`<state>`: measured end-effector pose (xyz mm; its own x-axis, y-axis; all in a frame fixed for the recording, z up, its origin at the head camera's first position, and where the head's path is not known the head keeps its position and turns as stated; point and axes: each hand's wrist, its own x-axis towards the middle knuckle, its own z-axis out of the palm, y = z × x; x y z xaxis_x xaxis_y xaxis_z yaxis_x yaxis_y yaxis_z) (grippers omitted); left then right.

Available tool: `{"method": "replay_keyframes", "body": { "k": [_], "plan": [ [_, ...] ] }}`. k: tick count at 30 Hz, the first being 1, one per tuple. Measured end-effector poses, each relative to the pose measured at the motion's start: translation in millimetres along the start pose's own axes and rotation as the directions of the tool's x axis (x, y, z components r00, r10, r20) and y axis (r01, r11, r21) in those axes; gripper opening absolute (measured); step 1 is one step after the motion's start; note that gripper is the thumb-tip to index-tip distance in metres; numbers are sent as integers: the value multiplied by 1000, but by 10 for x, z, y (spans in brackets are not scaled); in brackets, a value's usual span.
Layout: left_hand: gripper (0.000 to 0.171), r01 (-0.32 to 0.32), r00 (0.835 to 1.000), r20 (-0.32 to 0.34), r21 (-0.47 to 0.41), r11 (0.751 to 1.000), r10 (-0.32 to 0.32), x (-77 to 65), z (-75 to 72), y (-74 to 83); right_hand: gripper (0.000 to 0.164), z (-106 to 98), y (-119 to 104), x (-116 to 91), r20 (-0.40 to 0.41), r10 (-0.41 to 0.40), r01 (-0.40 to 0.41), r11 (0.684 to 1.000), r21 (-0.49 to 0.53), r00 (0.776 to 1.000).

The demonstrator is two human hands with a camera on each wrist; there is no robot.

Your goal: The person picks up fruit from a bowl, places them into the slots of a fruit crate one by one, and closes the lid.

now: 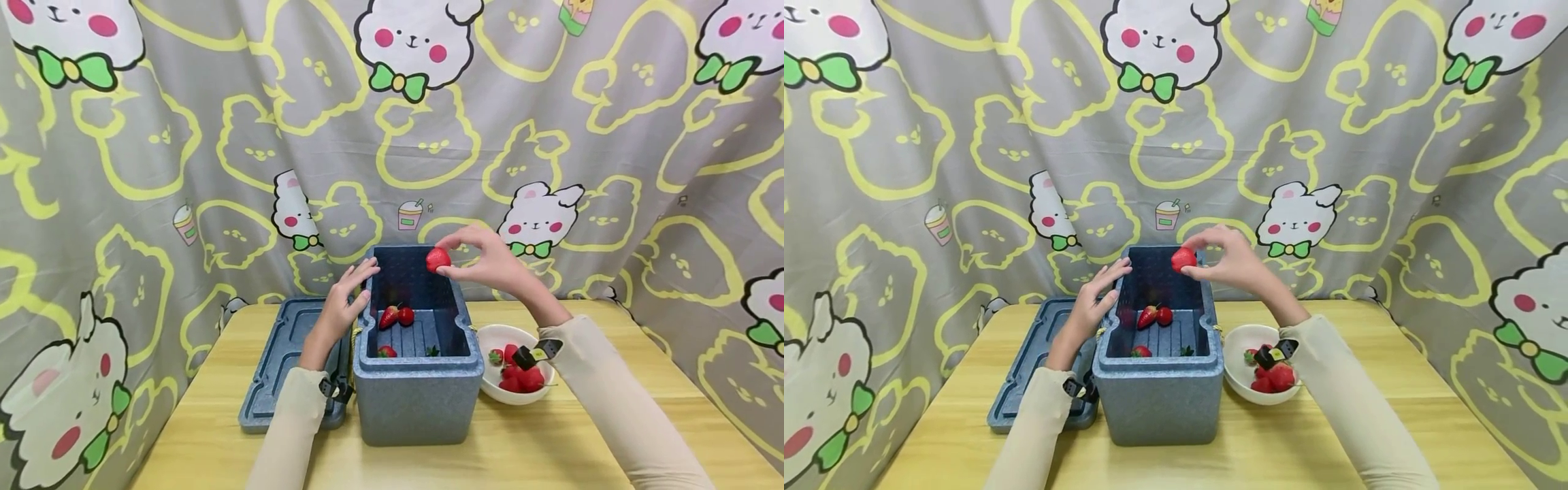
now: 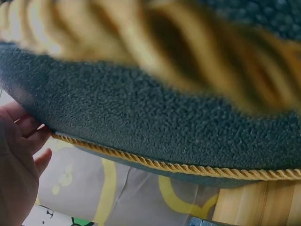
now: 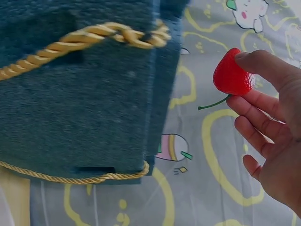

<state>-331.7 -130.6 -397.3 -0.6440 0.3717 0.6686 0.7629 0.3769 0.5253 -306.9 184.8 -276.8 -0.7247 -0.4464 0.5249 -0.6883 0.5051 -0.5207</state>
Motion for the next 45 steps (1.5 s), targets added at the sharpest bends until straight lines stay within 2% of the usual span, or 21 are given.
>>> {"method": "replay_keyframes", "body": {
  "k": [6, 10, 18, 24, 28, 33, 38, 45],
  "plan": [
    [52, 5, 1000, -9, 63, 998, -5, -3, 12, 43, 34, 117, 33, 20, 37, -29, 30, 999, -24, 999],
    [51, 11, 1000, -15, 65, 998, -10, -25, 20, 50, 34, 188, 51, 54, 61, -65, 68, 997, -47, 996],
    [51, 39, 999, -8, 3, 999, -39, -70, 21, 40, 33, 279, 31, 144, 135, -102, 123, 980, -157, 986],
    [52, 98, 994, 57, -130, 987, -91, -62, -42, 81, 31, 339, 44, 185, 184, -117, 159, 960, -233, 976],
    [54, 132, 989, 90, -180, 975, -117, -53, -78, 105, 35, 383, 70, 180, 173, -140, 188, 932, -310, 975],
    [53, 147, 987, 98, -177, 973, -131, -41, -86, 102, 50, 420, 101, 148, 132, -153, 193, 901, -388, 979],
    [53, 140, 988, 82, -156, 978, -128, -34, -71, 90, 52, 423, 133, 108, 112, -175, 205, 897, -391, 978],
    [53, 121, 991, 69, -140, 983, -113, -25, -47, 71, 51, 366, 235, 9, 58, -212, 219, 911, -350, 975]
  ]
}}
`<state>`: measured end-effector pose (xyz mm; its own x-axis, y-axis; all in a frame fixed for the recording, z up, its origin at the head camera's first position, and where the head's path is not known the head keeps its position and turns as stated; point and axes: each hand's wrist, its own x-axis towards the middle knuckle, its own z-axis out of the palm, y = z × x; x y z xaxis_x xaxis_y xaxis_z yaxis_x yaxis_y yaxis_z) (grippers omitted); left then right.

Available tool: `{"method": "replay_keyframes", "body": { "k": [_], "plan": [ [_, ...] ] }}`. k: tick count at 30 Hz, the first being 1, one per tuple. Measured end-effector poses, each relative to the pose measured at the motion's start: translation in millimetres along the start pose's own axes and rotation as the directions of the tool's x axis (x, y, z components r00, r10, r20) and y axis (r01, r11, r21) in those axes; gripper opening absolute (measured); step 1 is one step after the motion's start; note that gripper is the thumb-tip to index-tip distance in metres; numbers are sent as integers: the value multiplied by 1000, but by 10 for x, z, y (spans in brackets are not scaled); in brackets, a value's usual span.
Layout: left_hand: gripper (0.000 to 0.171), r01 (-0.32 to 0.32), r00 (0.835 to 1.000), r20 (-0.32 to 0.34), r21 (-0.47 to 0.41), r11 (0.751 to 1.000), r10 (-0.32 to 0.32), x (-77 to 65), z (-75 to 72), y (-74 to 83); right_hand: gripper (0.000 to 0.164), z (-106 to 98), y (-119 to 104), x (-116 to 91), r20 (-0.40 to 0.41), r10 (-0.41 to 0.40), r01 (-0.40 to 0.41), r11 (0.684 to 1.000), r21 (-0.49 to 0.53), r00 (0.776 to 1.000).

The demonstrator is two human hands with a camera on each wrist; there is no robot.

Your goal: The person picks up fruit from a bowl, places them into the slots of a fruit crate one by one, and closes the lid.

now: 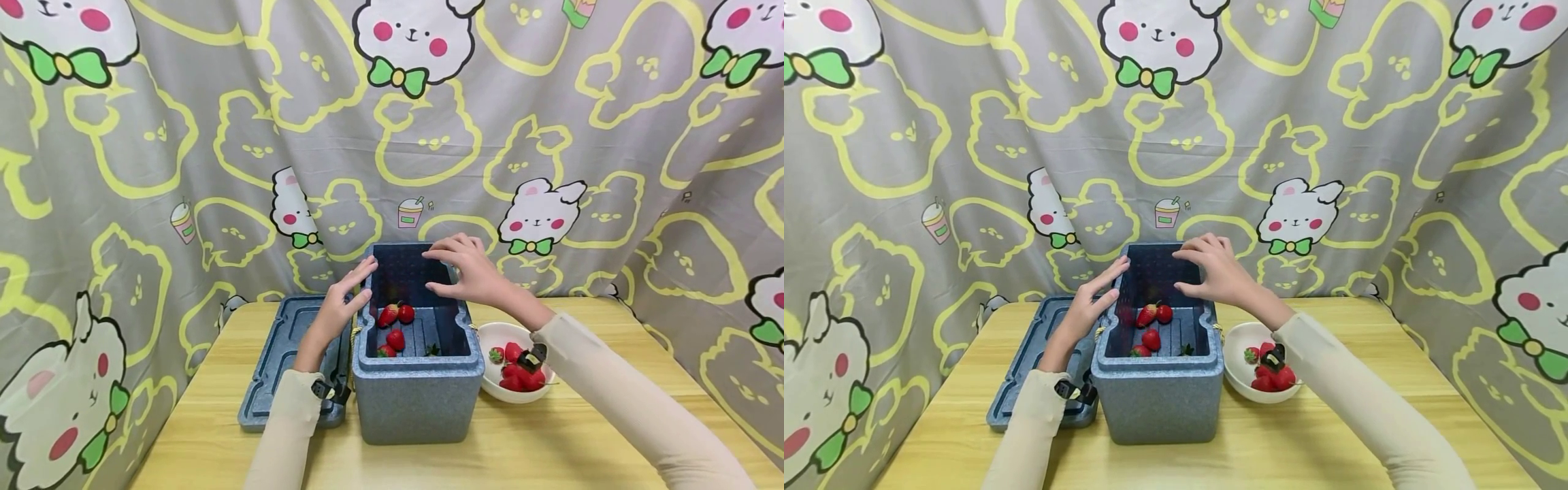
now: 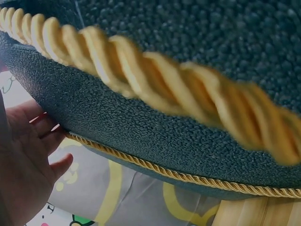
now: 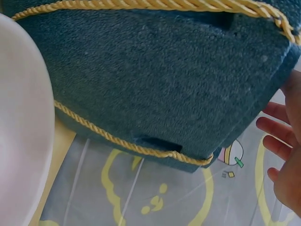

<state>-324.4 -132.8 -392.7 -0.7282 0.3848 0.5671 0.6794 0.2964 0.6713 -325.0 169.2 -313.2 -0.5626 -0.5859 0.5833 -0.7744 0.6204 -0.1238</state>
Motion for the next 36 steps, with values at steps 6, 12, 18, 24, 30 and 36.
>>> {"method": "replay_keyframes", "body": {
  "k": [6, 12, 18, 24, 30, 36],
  "plan": [
    [53, -3, 1000, -2, 5, 1000, 3, 0, -1, -13, 49, -67, 123, -157, -83, 18, -16, 999, 31, 996],
    [53, -5, 1000, -2, 2, 1000, 5, -1, -2, -3, 41, -132, 279, -405, -143, 60, -55, 998, 34, 988],
    [52, -3, 1000, -3, -12, 1000, 3, -13, -8, 2, 38, -155, 446, -698, -119, 113, -112, 994, 20, 986],
    [51, -7, 1000, -9, -14, 1000, 7, -16, -1, -4, 38, -104, 562, -973, -31, 140, -141, 989, -36, 990],
    [51, -1, 1000, -11, -6, 1000, 1, -10, 8, -20, 33, -23, 615, -1191, 110, 173, -169, 985, -47, 979],
    [51, 9, 1000, -9, -3, 1000, -9, -5, 4, -21, 34, 72, 612, -1336, 233, 173, -165, 985, -54, 957]
  ]
}}
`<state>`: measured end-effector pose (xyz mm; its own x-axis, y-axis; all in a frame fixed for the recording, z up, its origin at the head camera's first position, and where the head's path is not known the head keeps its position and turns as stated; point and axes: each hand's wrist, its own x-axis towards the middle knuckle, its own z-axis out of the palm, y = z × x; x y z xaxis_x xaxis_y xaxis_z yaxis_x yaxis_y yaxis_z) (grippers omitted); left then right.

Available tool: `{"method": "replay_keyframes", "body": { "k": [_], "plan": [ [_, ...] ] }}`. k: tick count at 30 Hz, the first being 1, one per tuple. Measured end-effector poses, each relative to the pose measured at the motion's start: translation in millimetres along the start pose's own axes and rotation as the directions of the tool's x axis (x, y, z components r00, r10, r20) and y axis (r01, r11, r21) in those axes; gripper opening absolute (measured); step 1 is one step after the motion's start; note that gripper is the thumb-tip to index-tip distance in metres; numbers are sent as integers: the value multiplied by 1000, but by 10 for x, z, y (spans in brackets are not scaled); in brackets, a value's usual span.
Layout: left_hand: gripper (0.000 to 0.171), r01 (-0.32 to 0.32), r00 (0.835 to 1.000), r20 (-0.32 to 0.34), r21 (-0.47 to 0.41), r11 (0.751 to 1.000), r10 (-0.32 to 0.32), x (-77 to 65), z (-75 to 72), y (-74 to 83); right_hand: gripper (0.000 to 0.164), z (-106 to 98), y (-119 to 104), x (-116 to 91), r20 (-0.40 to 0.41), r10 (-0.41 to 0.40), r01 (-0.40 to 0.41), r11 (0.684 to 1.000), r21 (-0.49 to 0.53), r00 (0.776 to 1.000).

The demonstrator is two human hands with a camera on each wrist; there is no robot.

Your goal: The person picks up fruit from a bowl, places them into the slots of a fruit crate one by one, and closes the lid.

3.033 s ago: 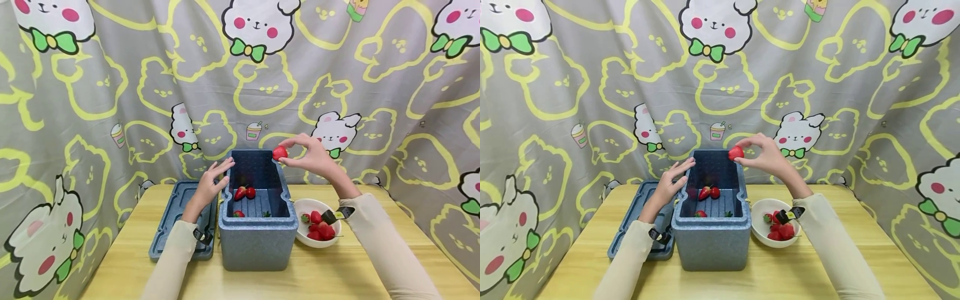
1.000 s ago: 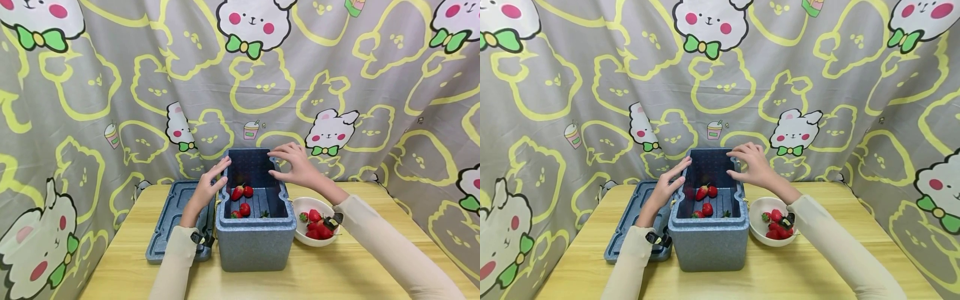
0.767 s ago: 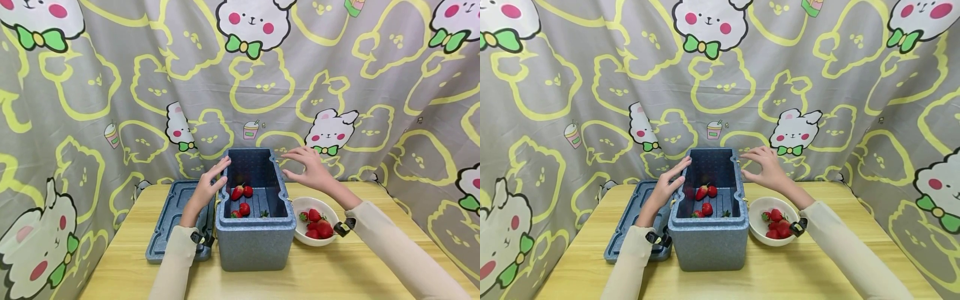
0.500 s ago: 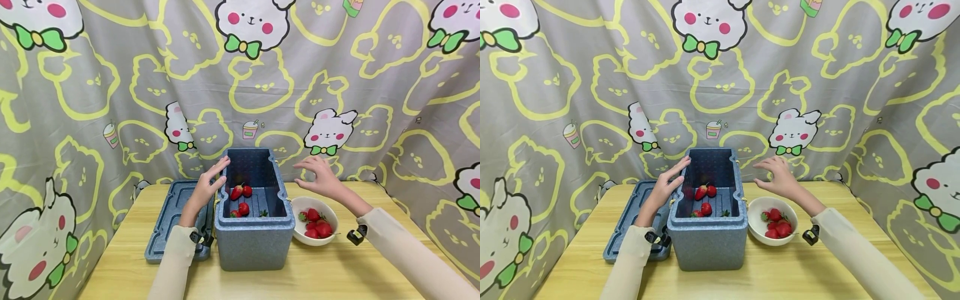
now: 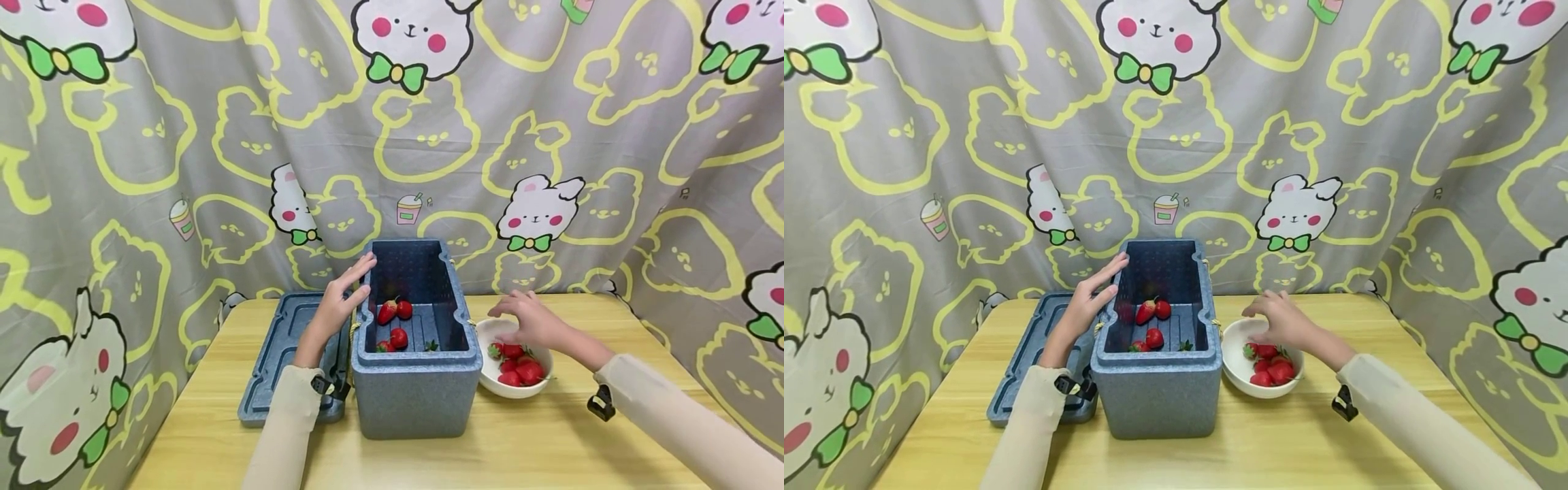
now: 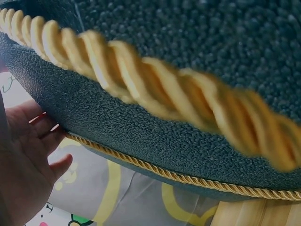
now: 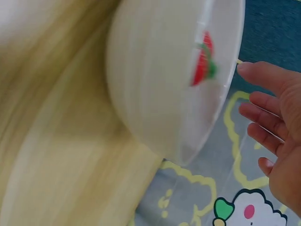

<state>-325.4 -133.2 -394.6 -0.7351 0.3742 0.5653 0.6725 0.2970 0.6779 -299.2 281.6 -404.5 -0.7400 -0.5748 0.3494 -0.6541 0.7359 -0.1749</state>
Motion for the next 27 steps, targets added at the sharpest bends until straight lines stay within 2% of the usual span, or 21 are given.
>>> {"method": "replay_keyframes", "body": {
  "k": [5, 11, 20, 27],
  "plan": [
    [53, 1, 1000, -2, -2, 1000, -1, 4, 1, 1, 34, 111, -6, -49, 52, -36, 39, 998, -49, 998],
    [52, 2, 1000, 9, -4, 1000, -2, -1, -1, 1, 42, 205, -4, -89, 124, -24, 35, 996, -85, 992],
    [54, 0, 1000, 9, -5, 1000, 0, -9, 6, -1, 41, 280, 29, -122, 142, -65, 83, 988, -127, 988],
    [52, -3, 1000, 3, -18, 1000, 3, -6, 2, -4, 33, 316, 46, -116, 144, -65, 84, 988, -131, 988]
  ]
}}
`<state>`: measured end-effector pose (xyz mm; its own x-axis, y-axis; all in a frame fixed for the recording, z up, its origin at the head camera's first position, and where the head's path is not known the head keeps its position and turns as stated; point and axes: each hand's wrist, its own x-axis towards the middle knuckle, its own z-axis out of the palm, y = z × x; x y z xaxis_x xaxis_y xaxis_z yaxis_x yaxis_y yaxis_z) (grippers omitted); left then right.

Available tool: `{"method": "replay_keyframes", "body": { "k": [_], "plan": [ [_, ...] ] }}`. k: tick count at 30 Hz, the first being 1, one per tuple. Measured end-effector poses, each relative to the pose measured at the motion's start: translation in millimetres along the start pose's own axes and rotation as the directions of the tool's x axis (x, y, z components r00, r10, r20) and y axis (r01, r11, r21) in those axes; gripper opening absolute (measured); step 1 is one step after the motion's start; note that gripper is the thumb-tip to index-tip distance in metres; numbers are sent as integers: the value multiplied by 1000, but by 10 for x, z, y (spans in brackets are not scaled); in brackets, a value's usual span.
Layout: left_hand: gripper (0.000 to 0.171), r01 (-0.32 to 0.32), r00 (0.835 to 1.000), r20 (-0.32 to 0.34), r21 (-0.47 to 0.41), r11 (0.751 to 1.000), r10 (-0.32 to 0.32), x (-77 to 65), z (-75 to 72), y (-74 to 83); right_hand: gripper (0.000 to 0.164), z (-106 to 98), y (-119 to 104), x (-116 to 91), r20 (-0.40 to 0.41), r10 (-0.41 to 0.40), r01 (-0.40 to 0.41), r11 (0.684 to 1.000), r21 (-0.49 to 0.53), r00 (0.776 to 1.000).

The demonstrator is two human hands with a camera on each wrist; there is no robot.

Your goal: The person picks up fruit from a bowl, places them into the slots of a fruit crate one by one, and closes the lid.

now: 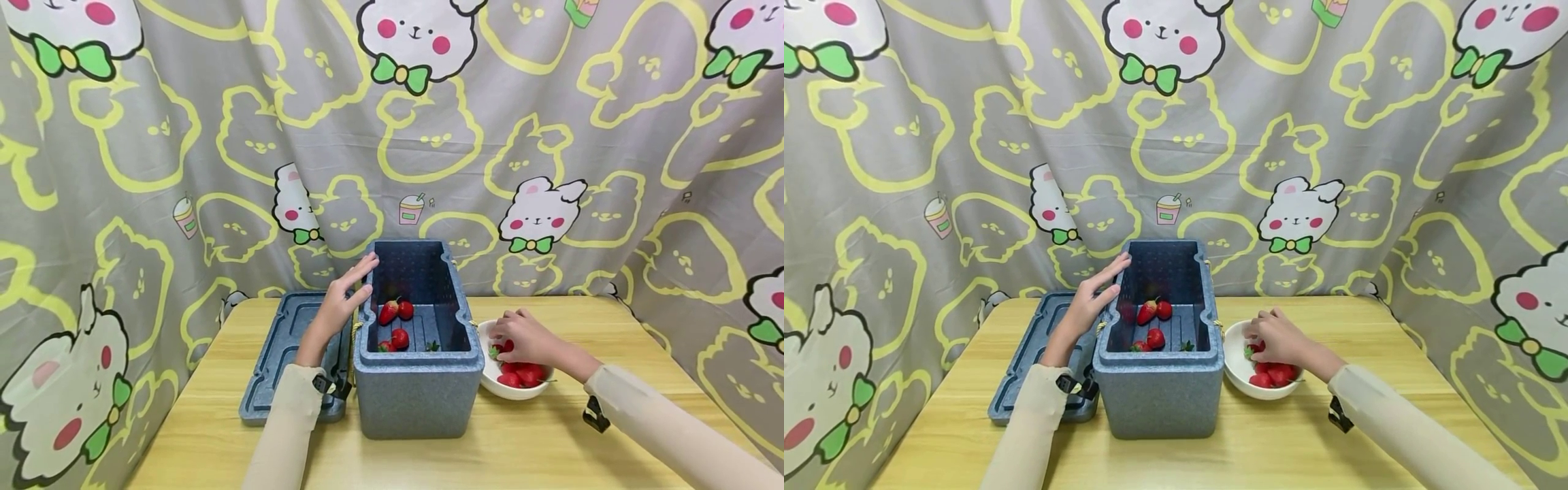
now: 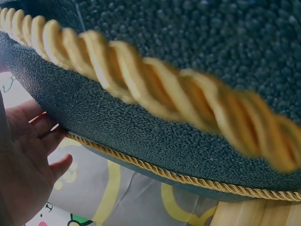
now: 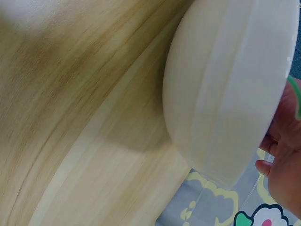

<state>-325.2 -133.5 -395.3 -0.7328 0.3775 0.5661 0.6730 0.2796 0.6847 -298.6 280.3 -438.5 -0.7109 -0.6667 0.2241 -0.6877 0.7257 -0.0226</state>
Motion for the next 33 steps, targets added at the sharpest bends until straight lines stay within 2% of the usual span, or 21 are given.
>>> {"method": "replay_keyframes", "body": {
  "k": [6, 13, 18, 26, 33],
  "plan": [
    [53, 10, 1000, -2, -6, 1000, -10, 12, -13, -3, 24, 53, 1, 30, -35, -34, 33, 999, -26, 999],
    [53, 6, 1000, -1, -9, 1000, -6, 9, -9, 8, 18, 31, -60, 55, 11, -57, 57, 996, -61, 998],
    [52, 4, 1000, 4, -2, 1000, -4, 5, -4, 9, 18, 27, -92, 62, 10, -54, 54, 997, -50, 999],
    [52, 7, 1000, 1, -1, 1000, -7, 7, -4, 16, 21, 74, -135, 105, -15, -89, 89, 996, -1, 996],
    [52, 21, 1000, 0, -3, 1000, -21, 1, -4, 17, 18, 30, -185, 175, -96, -116, 116, 993, -10, 989]
  ]
}}
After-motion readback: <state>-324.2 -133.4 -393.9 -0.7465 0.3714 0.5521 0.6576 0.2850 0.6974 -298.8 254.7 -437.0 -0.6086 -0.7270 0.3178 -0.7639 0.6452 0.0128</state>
